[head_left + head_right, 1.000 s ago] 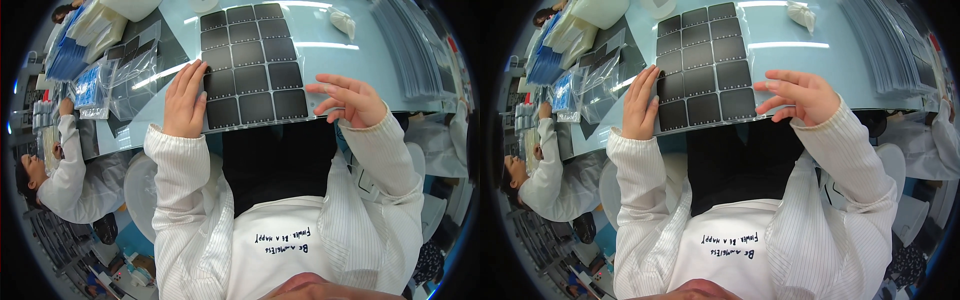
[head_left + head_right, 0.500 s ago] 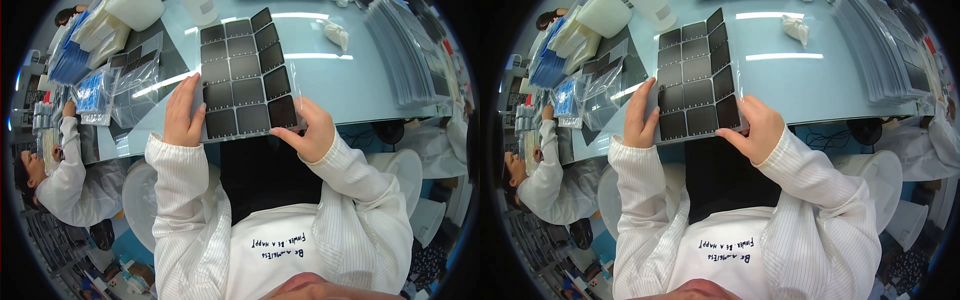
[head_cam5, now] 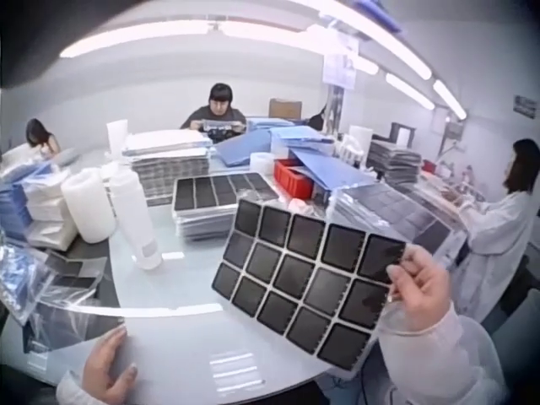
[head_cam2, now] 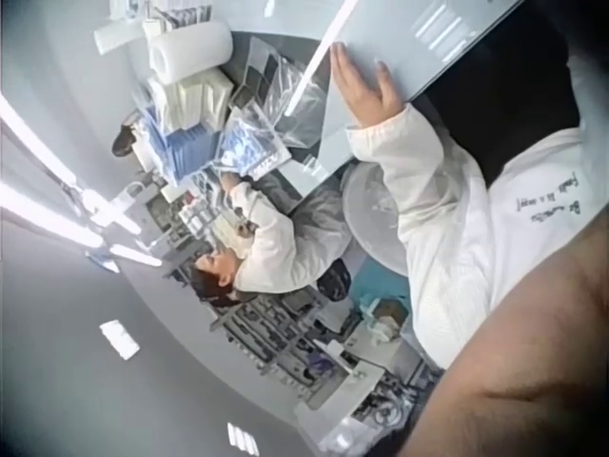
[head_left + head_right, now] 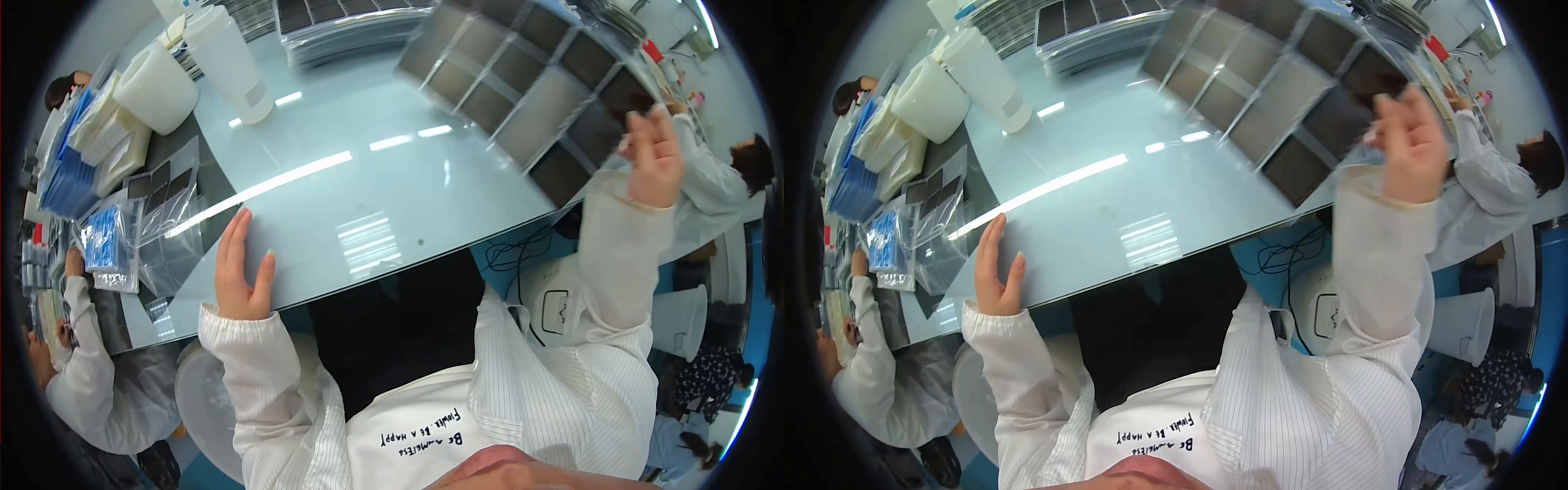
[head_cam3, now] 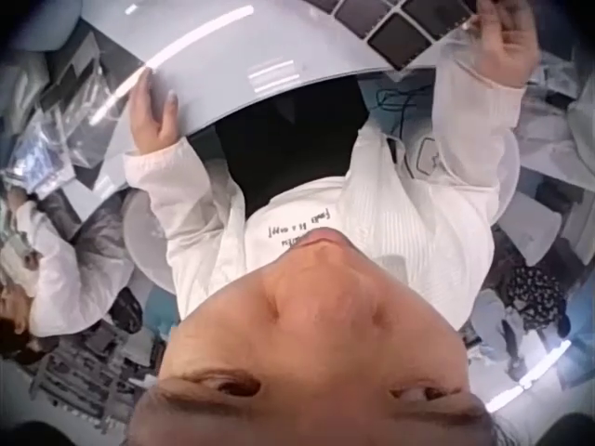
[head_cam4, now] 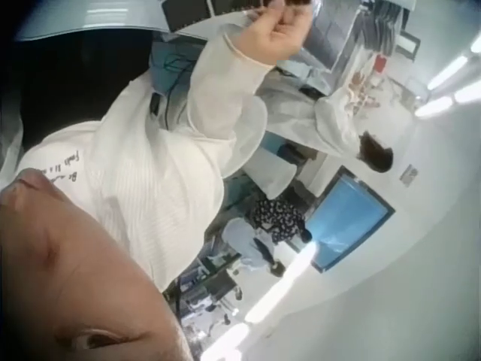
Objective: Cleaning and inspecting small square manufacturing components on a grid sheet using a cloth and solution.
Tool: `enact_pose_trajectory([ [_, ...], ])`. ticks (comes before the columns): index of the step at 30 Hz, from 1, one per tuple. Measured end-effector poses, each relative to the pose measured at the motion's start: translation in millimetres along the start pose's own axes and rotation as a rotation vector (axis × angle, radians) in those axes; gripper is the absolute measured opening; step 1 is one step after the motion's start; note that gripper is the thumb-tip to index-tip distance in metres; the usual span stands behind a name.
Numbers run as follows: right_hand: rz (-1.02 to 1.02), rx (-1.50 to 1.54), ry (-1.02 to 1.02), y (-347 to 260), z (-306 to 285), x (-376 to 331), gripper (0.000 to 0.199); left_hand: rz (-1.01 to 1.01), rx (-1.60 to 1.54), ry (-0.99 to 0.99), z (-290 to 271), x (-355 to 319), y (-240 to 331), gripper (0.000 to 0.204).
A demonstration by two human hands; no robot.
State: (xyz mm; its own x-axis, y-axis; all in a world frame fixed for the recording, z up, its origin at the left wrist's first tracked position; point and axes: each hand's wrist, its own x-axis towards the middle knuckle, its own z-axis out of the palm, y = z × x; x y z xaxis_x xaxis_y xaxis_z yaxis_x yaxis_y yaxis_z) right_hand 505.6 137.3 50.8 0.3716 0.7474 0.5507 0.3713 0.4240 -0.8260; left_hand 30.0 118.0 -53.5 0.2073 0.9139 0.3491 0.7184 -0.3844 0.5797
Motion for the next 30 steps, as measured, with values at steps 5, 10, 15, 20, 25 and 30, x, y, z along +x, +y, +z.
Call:
enact_pose_trajectory([
  [5, 0.019, -0.01, 0.262, 21, -115, 75, 0.019, 0.006, 0.028, -0.018, 5, 7, 2, 0.053],
  [10, 0.354, -0.059, 0.321, 105, -191, 112, 0.013, 0.011, 0.069, -0.011, 3, 4, -1, 0.053],
  [15, 0.526, -0.83, 0.43, 58, -136, 90, 0.058, 0.02, 0.093, -0.019, 5, 2, -3, 0.053],
  [20, -0.033, -0.985, 0.343, 34, -93, 81, 0.059, 0.033, 0.112, -0.011, 6, 5, 0, 0.051],
  [25, -0.336, -0.741, -0.29, 1, 74, 60, 0.033, 0.01, 0.167, -0.02, 4, 1, -3, 0.05],
  [30, -0.295, -0.683, -0.621, -7, 185, 81, 0.036, 0.009, 0.145, -0.002, 5, 6, -1, 0.049],
])
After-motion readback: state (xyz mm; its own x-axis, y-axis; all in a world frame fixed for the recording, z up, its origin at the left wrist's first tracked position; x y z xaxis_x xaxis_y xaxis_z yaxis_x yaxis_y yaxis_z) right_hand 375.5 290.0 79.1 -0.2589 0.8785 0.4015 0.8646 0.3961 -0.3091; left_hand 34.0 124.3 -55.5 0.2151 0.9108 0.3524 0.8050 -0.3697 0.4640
